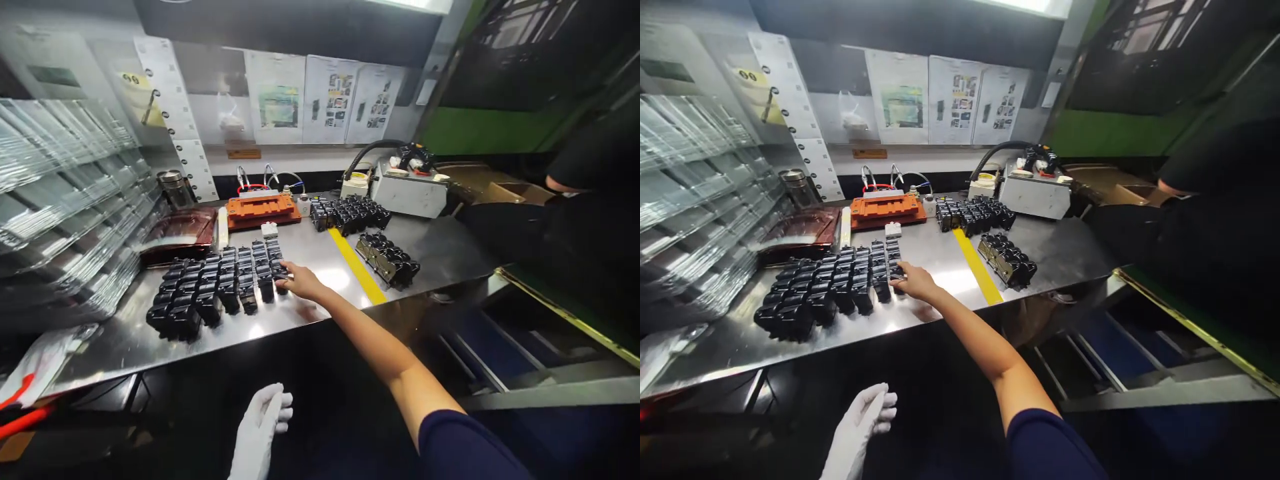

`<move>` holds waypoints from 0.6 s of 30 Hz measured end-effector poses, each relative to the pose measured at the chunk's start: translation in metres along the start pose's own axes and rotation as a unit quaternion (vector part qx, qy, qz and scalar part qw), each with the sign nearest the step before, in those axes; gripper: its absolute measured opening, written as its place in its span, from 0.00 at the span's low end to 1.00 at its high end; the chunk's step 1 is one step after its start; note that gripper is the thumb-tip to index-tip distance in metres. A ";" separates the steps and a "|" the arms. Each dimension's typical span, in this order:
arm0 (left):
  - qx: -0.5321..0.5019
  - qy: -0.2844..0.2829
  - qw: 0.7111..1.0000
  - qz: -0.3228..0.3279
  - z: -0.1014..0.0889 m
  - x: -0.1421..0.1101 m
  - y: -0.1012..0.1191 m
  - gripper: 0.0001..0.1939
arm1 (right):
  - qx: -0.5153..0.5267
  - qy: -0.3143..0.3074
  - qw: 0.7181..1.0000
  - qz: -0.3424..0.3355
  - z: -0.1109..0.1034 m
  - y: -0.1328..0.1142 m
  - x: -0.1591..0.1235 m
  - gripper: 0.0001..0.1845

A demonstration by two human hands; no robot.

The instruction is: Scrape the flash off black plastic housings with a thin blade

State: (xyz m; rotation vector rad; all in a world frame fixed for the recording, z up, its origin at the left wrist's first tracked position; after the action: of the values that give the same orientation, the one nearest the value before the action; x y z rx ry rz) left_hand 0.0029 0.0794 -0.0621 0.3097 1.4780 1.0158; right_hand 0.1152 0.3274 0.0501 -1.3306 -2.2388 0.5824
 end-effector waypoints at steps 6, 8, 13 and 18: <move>0.021 -0.001 1.000 0.004 0.002 0.004 -0.001 0.25 | -0.044 0.131 0.987 0.082 -0.103 0.073 -0.072 0.22; 0.033 -0.018 0.999 -0.019 0.006 0.008 -0.005 0.24 | -0.095 0.194 0.964 0.157 -0.147 0.115 -0.105 0.22; 0.072 -0.105 0.990 -0.061 0.041 0.009 -0.014 0.22 | -0.126 0.214 0.941 0.231 -0.171 0.182 -0.147 0.24; 0.092 -0.154 0.984 -0.013 0.088 -0.008 0.009 0.18 | -0.083 0.216 0.950 0.209 -0.130 0.192 -0.150 0.21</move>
State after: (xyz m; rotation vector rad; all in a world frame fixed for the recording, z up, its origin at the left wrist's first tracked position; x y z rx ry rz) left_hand 0.0805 0.1145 -0.0376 0.5540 1.2911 0.7723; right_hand 0.3872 0.2936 0.0178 -1.8359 -1.6875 0.2050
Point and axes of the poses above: each hand's wrist, its own x-axis towards the middle knuckle, its own z-axis out of the palm, y = z × x, the point moved 8 cm from there along x, towards the middle knuckle, and after that the axes turned 12 degrees about -z, right-handed, at the moved point
